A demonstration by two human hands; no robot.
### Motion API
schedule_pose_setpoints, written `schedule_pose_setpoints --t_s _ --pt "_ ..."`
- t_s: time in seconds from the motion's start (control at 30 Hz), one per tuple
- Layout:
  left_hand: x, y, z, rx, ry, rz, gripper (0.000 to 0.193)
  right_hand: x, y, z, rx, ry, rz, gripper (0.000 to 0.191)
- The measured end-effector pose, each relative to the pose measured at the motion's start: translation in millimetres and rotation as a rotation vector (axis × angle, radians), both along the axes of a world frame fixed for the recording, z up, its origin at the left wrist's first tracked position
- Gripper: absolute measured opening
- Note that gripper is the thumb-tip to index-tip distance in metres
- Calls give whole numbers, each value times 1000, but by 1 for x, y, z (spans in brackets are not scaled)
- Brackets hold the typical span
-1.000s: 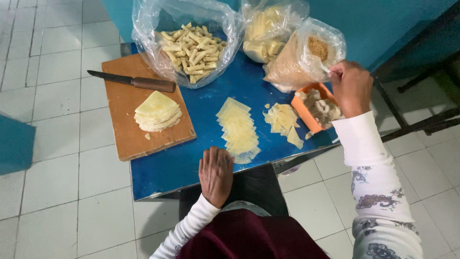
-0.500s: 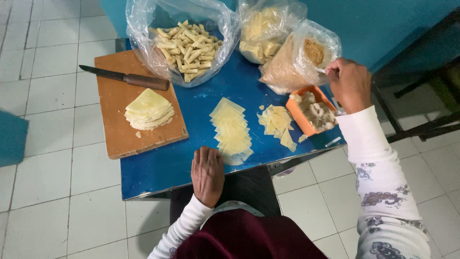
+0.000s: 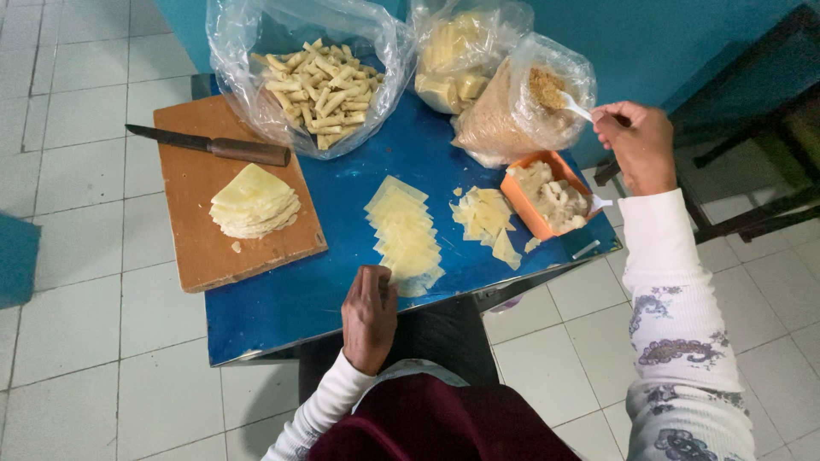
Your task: The person sits at a table folding thin pastry sheets into triangular snacks. They take a sheet, spoon filling from an orange container onto it, fold the sheet over the filling into a triangle, and place the finished piece on a stack on the cutting board, repeating the cycle.
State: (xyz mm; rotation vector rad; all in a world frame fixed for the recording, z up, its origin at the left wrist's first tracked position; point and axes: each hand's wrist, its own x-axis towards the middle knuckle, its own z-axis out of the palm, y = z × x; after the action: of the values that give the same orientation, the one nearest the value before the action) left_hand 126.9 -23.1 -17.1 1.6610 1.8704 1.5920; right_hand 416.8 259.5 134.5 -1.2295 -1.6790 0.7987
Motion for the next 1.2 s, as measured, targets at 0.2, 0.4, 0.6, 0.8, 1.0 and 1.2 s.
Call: schedule_pose_setpoints --t_s 0.2,0.4,0.6,0.8,1.0,1.2 --pt "0 2 -3 0 -135 -20 26 7 -18 -1 -23 80 98 15" --pt "-1 1 -7 -12 -174 -26 30 -23 -82 -38 -212 97 350 16" --pt "3 2 -7 11 -147 -29 32 -65 -139 -95 -298 -196 529 17" --pt "3 3 -5 25 -199 -45 33 -85 -157 -107 17 -337 517 10" --pt "2 8 -6 46 -193 -69 32 -90 -159 -100 482 -466 537 6" --pt "0 12 -7 56 -192 -79 33 -90 -155 -105 588 -437 532 10"
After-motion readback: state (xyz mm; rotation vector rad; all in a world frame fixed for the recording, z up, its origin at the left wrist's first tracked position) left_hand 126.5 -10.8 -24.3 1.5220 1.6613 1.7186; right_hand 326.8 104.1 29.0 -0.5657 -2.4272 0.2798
